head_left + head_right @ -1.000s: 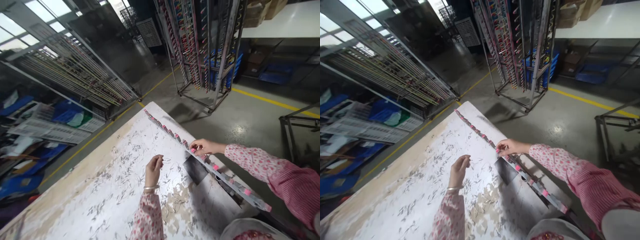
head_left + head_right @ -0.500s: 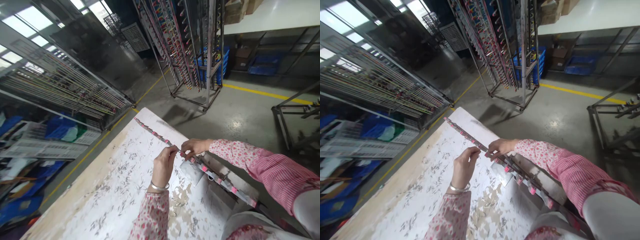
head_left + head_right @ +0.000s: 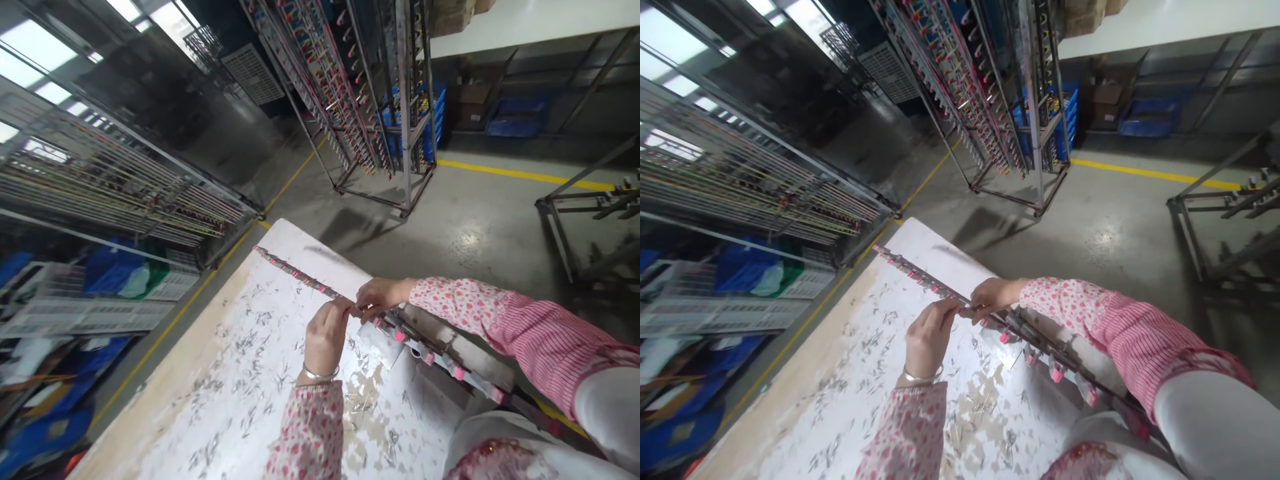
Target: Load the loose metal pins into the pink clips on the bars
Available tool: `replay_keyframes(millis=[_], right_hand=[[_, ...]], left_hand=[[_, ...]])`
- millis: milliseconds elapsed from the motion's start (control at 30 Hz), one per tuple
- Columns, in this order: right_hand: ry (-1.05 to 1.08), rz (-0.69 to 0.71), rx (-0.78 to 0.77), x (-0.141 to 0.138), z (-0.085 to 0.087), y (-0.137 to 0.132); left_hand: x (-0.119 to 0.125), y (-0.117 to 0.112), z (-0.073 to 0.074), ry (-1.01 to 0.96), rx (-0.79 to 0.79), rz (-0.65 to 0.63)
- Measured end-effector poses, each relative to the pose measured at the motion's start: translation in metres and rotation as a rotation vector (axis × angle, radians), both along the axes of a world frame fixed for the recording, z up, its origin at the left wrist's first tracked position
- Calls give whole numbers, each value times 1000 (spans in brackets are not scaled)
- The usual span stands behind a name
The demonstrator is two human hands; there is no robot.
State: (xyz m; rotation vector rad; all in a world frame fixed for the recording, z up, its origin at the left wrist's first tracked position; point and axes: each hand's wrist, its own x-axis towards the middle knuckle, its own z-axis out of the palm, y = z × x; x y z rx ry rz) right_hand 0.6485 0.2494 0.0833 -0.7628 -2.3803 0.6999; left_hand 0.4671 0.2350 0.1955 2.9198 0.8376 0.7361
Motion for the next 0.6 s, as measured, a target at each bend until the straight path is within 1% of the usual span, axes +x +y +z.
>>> replay_keyframes(millis=[133, 200, 233, 267, 300, 333, 367, 400, 433, 467, 500, 533, 600], right_hand=[[39, 3, -47, -2, 3, -2], [69, 1, -105, -2, 3, -2], [87, 1, -147, -2, 3, -2], [111, 6, -205, 0, 2, -3], [144, 14, -280, 2, 0, -4], [189, 13, -370, 4, -2, -5], [243, -7, -464, 8, -4, -8], [303, -48, -552, 12, -6, -12], [363, -101, -628, 16, -8, -17], [415, -147, -690, 21, -9, -24], [458, -176, -735, 25, -9, -30], [490, -179, -770, 29, -8, -38], [521, -130, -809, 35, -2, -50]], left_hand=[[3, -4, 0, 4, 12, -50], [1, -6, 2, -3, 32, -71], [-2, -7, 2, -22, 32, -51], [-6, -6, 0, -64, 24, 6], [-12, -4, -4, -134, 5, 101], [-20, -1, -11, -224, -26, 230], [-29, 3, -22, -312, -75, 379], [-37, 8, -36, -365, -153, 527], [-45, 13, -53, -367, -252, 648], [-52, 19, -72, -302, -377, 732], [-57, 24, -93, -170, -529, 768], [-59, 28, -113, -95, -620, 762], [-55, 35, -151, 8, -730, 735]])
